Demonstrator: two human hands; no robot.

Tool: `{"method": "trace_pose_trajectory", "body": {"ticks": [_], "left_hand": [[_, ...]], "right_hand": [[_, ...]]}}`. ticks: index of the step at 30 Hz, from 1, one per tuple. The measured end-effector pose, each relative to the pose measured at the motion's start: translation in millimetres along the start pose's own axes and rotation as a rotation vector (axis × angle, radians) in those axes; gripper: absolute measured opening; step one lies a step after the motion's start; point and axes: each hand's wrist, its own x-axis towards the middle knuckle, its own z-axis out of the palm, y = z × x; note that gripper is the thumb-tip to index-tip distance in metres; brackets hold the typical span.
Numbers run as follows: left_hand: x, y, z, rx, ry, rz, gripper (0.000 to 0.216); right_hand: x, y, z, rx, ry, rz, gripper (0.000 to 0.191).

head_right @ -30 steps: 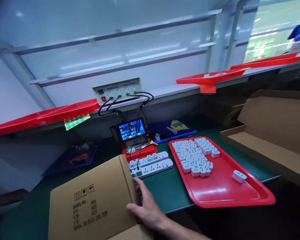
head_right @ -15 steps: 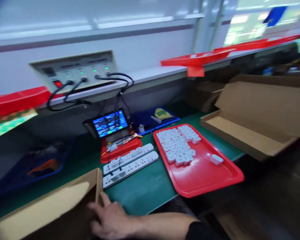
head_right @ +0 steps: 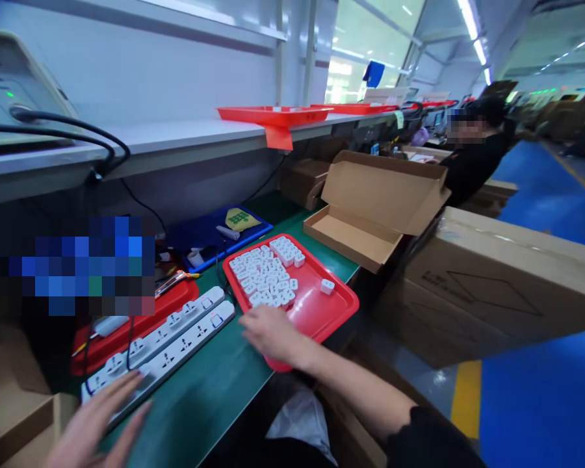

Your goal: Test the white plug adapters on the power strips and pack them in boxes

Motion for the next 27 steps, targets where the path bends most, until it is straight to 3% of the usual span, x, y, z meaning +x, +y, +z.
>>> {"method": "trace_pose_trajectory", "body": {"ticks": [3,6,9,12,16,21,24,27], "left_hand": [[7,50,74,-0.094,-0.152,0.224,0.039],[39,95,141,-0.108,-0.283,0.317,0.037],[80,128,192,0.005,-0.382,0.307,0.039],[109,146,225,0.146,-0.454,0.291,0.031],[120,156,241,0.248,-0.526,0.282,0.024],[117,159,236,0.293,-0.553,0.254,0.034],[112,158,230,0.233,-0.587,0.242,0.032],[103,149,216,0.001,-0.580,0.155,0.027]], "right_hand": [[-11,79,-33,-0.116,0.024,0.217,0.034],[-15,127,-43,-0.170,0.008,0.303,0.042],[-13,146,-38,-0.159,-0.025,0.302,0.040],[-15,149,-30,-0.141,-0.018,0.334,0.034],[-30,148,-23,-0.174,-0.015,0.363,0.030],[-52,144,-20,-0.207,-0.095,0.383,0.014],[-59,140,-23,-0.180,-0.087,0.403,0.008],[-63,133,-33,-0.062,0.037,0.425,0.012]]}}
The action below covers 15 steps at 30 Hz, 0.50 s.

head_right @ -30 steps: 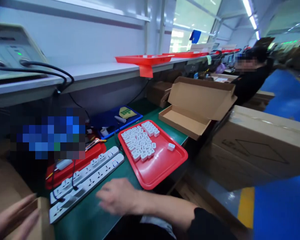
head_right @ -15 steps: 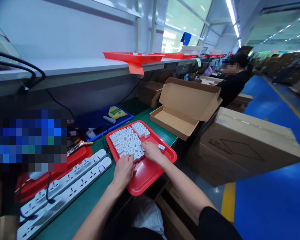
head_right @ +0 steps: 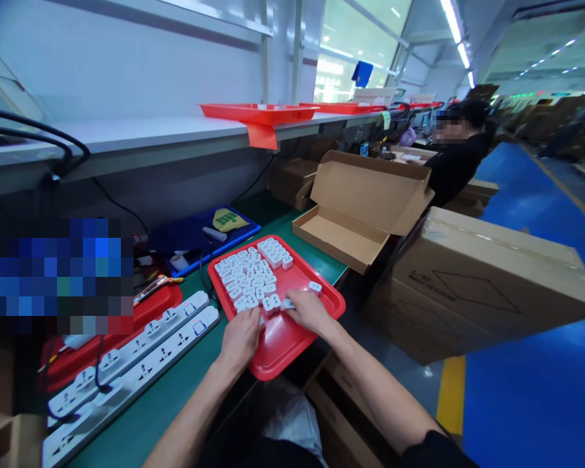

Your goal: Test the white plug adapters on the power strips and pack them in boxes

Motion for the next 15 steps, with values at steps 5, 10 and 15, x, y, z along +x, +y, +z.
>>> {"method": "trace_pose_trajectory", "body": {"ticks": [5,10,15], "left_hand": [[-62,-21,-37,-0.890,0.235,-0.201,0.058],[-141,-46,-78,-1.468,0.139,-0.442,0.073],[-184,-83,-86,-0.986,0.211,-0.500,0.037]], "right_hand": [[-9,-32,-13,0.620,0.166,0.120,0.044],[-1,-102,6,0.841,-0.096,0.036,0.063],[29,-162,38,0.794,-0.330,-0.140,0.052]]}}
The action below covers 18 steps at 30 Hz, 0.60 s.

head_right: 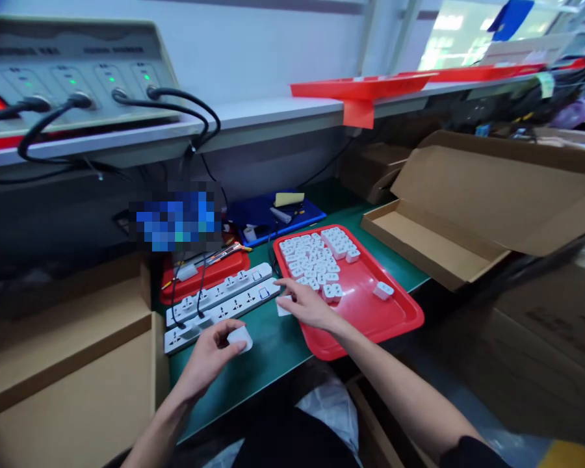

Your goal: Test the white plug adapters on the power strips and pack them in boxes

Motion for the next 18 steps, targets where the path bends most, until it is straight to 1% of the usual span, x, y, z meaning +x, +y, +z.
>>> {"method": "trace_pose_trajectory", "body": {"ticks": [3,5,7,9,10,11,14,16,18], "left_hand": [[7,-9,-18,0.437,0.138,0.127,0.026],[15,-9,-24,0.659,0.202,0.186,0.028],[26,-6,-27,0.835,0.203,0.201,0.030],[36,-1,-28,0.990,0.164,0.170,0.028],[41,1,-28,1.059,0.145,0.145,0.027],[46,3,-27,1.121,0.131,0.120,0.025],[57,5,-27,1.236,0.109,0.074,0.023],[63,4,-27,1.260,0.098,0.054,0.022],[68,2,-26,1.275,0.080,0.033,0.021]], "right_hand": [[24,-2,16,0.048,-0.120,0.064,0.046],[34,-1,22,-0.008,-0.184,0.034,0.044],[41,1,26,-0.158,-0.190,-0.054,0.048],[46,4,27,-0.302,-0.156,-0.126,0.056],[49,6,26,-0.350,-0.141,-0.145,0.055],[51,7,25,-0.380,-0.129,-0.159,0.050],[60,10,22,-0.439,-0.090,-0.214,0.028],[66,11,22,-0.500,-0.060,-0.258,0.024],[73,12,24,-0.579,-0.061,-0.287,0.027]]}}
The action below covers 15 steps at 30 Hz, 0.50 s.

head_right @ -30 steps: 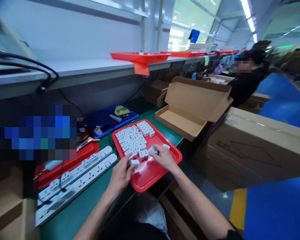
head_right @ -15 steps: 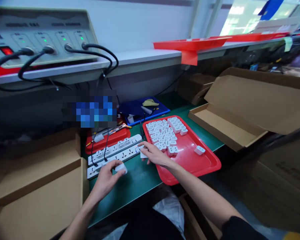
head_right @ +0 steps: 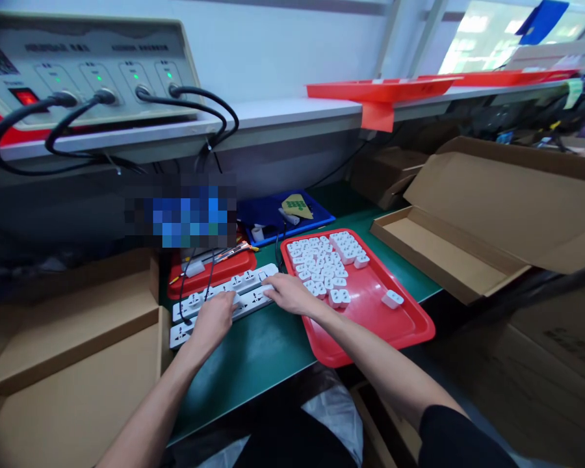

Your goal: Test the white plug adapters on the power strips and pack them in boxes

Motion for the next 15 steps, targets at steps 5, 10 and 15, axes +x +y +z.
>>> {"method": "trace_pose_trajectory", "body": {"ticks": [5,10,15], "left_hand": [[10,1,9,0.019,-0.039,0.005,0.020],[14,4,16,-0.001,-0.064,0.043,0.023],[16,9,18,-0.020,-0.066,0.063,0.029]], "right_hand": [[16,-4,13,-0.175,-0.074,-0.075,0.035],[26,-11,21,-0.315,-0.174,-0.112,0.027],[31,-13,32,-0.351,-0.239,-0.113,0.020]]}}
